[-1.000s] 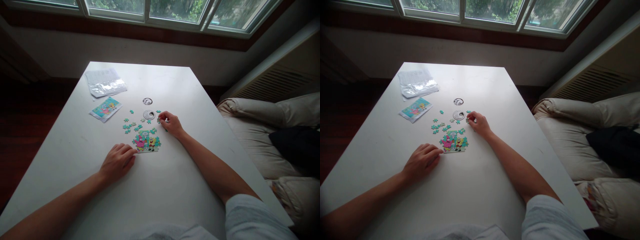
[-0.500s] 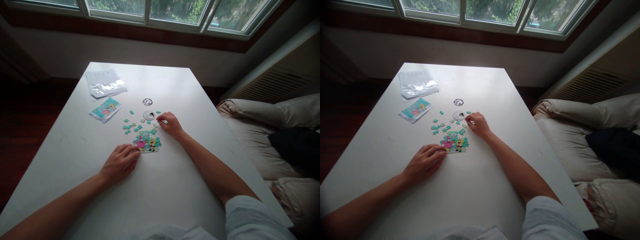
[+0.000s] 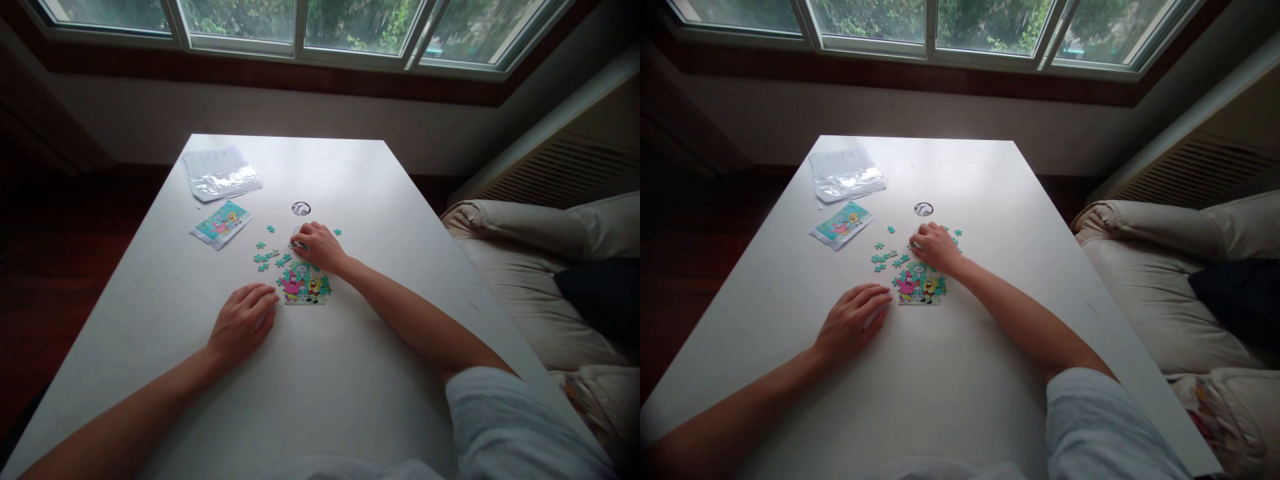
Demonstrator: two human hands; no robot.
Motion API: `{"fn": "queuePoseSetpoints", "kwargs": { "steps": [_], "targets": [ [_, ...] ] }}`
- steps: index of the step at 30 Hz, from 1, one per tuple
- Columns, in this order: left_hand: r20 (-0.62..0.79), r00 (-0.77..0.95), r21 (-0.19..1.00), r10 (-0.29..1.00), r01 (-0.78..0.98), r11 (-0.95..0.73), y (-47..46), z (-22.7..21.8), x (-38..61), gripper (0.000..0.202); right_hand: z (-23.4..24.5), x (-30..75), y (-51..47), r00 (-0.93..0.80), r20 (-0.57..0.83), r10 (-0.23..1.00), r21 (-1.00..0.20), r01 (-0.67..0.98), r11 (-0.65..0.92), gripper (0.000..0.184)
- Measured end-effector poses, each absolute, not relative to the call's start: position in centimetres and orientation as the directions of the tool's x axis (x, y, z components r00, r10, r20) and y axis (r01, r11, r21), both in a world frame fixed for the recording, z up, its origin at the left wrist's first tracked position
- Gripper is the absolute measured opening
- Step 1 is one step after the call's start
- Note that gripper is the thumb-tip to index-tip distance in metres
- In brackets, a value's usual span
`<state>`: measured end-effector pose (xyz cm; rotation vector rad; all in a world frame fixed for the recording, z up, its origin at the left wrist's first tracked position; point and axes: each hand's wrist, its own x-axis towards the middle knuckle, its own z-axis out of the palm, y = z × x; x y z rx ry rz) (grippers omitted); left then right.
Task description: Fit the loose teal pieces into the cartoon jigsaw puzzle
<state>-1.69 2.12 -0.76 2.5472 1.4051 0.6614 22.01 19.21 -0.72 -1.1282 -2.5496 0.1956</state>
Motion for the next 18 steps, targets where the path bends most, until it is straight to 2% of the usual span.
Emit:
{"fn": "queuePoseSetpoints", "kwargs": {
  "steps": [7,10,12,14,18],
  "targets": [
    [0.297,0.437,0.352,0.849,0.776,-0.523,2.1,-0.2,-1.5,0.025,-0.3,21.9,19.6,-0.63,0.172,0.757,-0.29,0.702,0.65,0.014],
    [0.296,0.43,0.367,0.853,0.773,-0.517,2.1,-0.2,-1.4,0.024,-0.1,21.9,19.4,-0.618,0.189,0.763,-0.329,0.692,0.642,0.012],
    [0.296,0.421,0.382,0.858,0.771,-0.51,2.1,-0.2,-1.5,0.023,-0.1,21.8,19.0,-0.611,0.226,0.758,-0.398,0.652,0.645,0.006],
    [0.289,0.407,0.406,0.866,0.767,-0.497,2.2,-0.3,-1.6,0.022,0.1,21.7,18.3,-0.614,0.251,0.749,-0.518,0.568,0.639,0.003],
    [0.268,0.344,0.491,0.9,0.755,-0.435,2.3,-0.2,-1.9,0.022,0.8,21.6,16.1,-0.625,0.219,0.75,-0.754,0.379,0.536,0.005]
  ]
}}
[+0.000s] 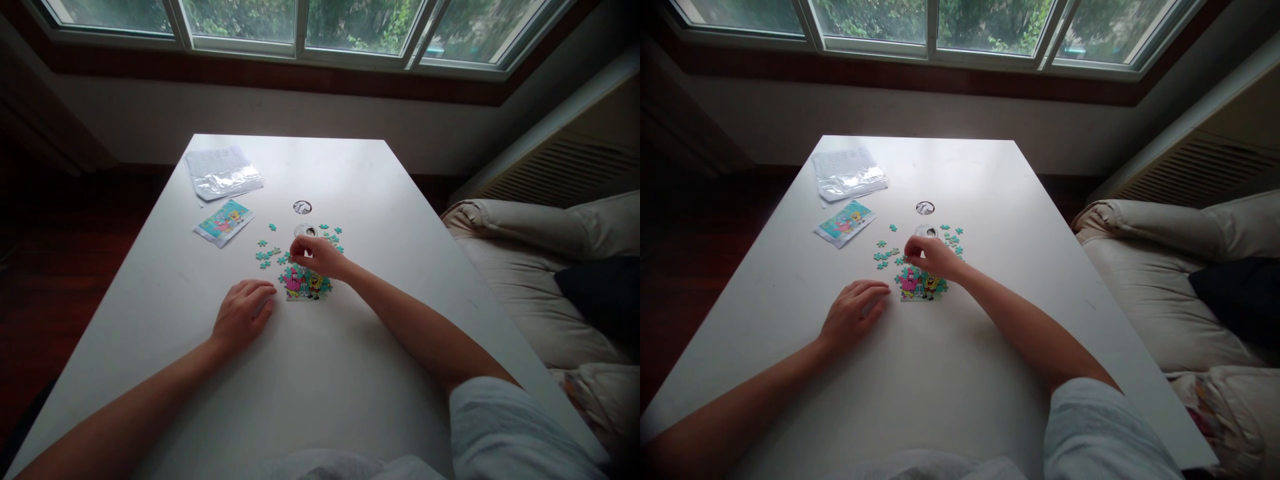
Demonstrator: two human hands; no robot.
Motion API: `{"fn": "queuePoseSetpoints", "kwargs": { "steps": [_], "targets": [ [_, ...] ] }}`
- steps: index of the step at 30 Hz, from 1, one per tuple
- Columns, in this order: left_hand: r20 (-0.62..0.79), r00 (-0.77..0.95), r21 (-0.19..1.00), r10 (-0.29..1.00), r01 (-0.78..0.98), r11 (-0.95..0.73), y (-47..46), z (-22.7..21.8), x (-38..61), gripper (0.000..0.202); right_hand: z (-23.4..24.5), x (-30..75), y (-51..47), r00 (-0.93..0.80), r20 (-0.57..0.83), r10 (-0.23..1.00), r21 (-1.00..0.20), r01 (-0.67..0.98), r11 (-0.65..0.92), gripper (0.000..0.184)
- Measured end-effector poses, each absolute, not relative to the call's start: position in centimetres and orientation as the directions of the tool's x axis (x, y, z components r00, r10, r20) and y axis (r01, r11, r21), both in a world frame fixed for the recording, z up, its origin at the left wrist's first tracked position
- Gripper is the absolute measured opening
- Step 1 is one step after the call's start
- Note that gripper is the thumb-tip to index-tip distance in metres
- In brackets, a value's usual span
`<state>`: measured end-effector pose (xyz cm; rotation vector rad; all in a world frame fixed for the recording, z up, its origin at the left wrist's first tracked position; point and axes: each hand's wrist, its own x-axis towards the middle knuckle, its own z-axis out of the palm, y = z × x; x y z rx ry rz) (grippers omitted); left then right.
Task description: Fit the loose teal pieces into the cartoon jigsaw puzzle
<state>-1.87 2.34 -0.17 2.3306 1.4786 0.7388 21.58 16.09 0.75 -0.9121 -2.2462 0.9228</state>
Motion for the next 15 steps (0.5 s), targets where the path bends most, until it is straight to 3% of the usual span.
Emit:
{"fn": "queuePoseSetpoints", "kwargs": {
  "steps": [7,15],
  "targets": [
    [0.22,0.167,0.648,0.961,0.711,-0.272,2.8,-0.2,-1.7,0.022,1.7,21.2,11.6,-0.685,0.11,0.72,-0.854,0.306,0.422,0.016],
    [0.242,0.24,0.548,0.94,0.765,-0.337,3.3,0.0,-1.1,0.009,0.5,20.1,9.5,-0.692,0.202,0.693,-0.695,0.397,0.599,0.021]
  ]
}}
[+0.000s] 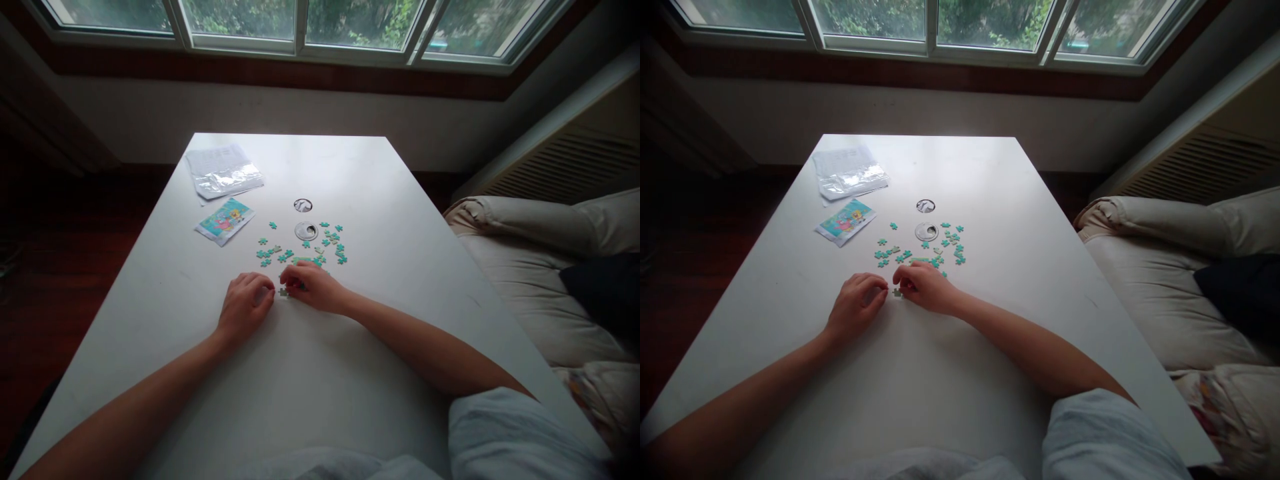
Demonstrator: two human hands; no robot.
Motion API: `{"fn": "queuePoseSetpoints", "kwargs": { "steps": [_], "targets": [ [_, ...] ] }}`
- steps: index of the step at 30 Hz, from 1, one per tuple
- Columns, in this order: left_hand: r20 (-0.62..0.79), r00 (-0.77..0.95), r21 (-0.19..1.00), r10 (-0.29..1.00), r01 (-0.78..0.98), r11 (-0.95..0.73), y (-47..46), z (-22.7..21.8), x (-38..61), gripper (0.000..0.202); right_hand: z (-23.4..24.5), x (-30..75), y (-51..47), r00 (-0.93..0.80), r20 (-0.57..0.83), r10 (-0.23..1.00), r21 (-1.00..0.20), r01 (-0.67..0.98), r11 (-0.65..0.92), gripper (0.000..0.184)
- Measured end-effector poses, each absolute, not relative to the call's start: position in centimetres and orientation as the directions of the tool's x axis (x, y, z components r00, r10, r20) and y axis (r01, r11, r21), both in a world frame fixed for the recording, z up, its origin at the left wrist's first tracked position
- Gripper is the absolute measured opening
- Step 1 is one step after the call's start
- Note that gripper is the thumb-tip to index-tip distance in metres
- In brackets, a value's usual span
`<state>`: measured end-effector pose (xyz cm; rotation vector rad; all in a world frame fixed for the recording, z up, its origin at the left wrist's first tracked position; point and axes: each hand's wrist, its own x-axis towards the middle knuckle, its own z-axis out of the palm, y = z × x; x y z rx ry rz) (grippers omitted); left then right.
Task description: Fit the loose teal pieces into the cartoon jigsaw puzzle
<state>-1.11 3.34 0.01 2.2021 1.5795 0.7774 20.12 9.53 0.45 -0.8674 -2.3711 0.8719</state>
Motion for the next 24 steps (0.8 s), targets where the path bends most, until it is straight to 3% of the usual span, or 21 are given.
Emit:
{"fn": "queuePoseSetpoints", "kwargs": {
  "steps": [4,11,16,24],
  "targets": [
    [0.239,0.269,0.51,0.933,0.783,-0.356,3.3,0.1,-1.1,0.01,0.1,20.3,9.5,-0.684,0.256,0.683,-0.63,0.417,0.655,0.017],
    [0.264,0.394,0.422,0.88,0.774,-0.473,2.7,-0.3,-1.5,0.014,0.6,22.0,10.6,-0.581,0.293,0.759,-0.683,0.429,0.592,0.014],
    [0.269,0.472,0.36,0.84,0.759,-0.542,2.1,-0.2,-1.4,0.019,-0.1,22.3,10.9,-0.583,0.304,0.754,-0.635,0.466,0.616,0.01],
    [0.276,0.45,0.368,0.85,0.767,-0.525,2.6,-0.3,-1.3,0.023,-1.0,21.9,10.8,-0.616,0.303,0.727,-0.559,0.503,0.659,0.004]
  ]
}}
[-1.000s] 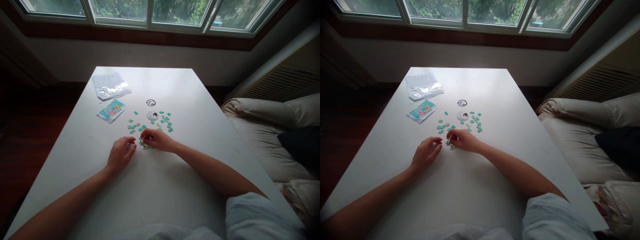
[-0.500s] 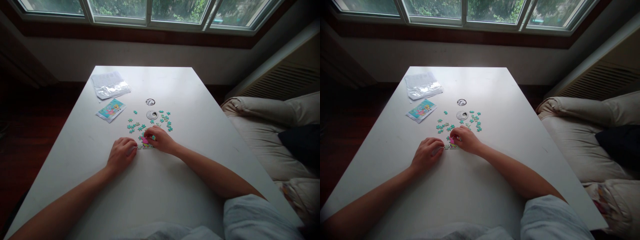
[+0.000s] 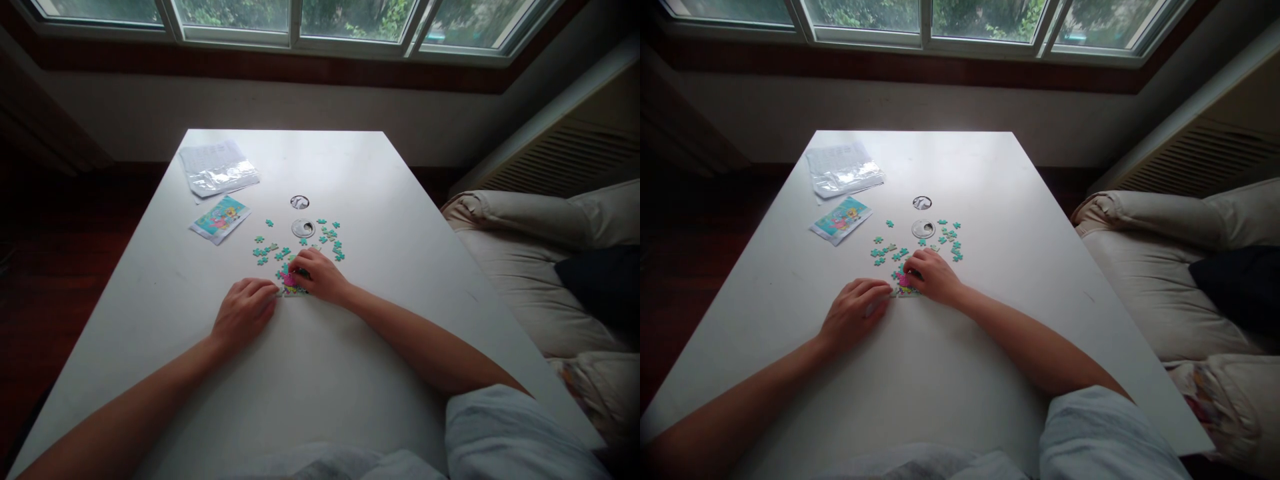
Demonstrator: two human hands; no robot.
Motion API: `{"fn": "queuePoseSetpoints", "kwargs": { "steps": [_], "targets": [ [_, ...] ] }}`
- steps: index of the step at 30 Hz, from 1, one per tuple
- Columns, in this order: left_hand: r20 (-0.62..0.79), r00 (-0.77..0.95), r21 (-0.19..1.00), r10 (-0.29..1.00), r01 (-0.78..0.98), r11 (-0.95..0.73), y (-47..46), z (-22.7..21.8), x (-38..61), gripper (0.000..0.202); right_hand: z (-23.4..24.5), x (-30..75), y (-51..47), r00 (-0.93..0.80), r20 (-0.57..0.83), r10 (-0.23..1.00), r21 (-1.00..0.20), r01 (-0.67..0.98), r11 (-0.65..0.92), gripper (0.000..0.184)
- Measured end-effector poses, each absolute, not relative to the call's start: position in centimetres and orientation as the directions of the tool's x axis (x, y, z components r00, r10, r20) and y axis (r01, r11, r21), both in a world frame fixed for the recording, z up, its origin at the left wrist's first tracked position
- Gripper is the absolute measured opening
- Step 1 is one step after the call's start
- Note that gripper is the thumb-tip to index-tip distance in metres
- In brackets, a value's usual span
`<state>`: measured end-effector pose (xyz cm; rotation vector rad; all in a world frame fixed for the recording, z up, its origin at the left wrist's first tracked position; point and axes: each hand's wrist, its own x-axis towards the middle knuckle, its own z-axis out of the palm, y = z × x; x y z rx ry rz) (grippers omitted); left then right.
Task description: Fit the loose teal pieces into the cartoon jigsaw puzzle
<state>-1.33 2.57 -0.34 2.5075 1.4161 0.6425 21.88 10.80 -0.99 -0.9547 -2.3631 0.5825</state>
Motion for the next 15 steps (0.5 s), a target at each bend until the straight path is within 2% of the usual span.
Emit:
{"fn": "queuePoseSetpoints", "kwargs": {
  "steps": [2,7,15],
  "targets": [
    [0.281,0.406,0.355,0.869,0.798,-0.488,2.83,-0.4,-1.17,0.025,-1.07,21.79,10.73,-0.615,0.305,0.727,-0.553,0.507,0.661,0.004],
    [0.266,0.38,0.309,0.886,0.837,-0.452,3.05,-0.27,-0.73,0.016,-1.28,21.53,10.5,-0.628,0.315,0.711,-0.53,0.506,0.681,0.005],
    [0.201,0.327,0.402,0.923,0.832,-0.383,3.23,-0.24,-0.78,0.013,-1.26,21.37,10.33,-0.638,0.325,0.698,-0.498,0.512,0.7,0.007]
  ]
}}
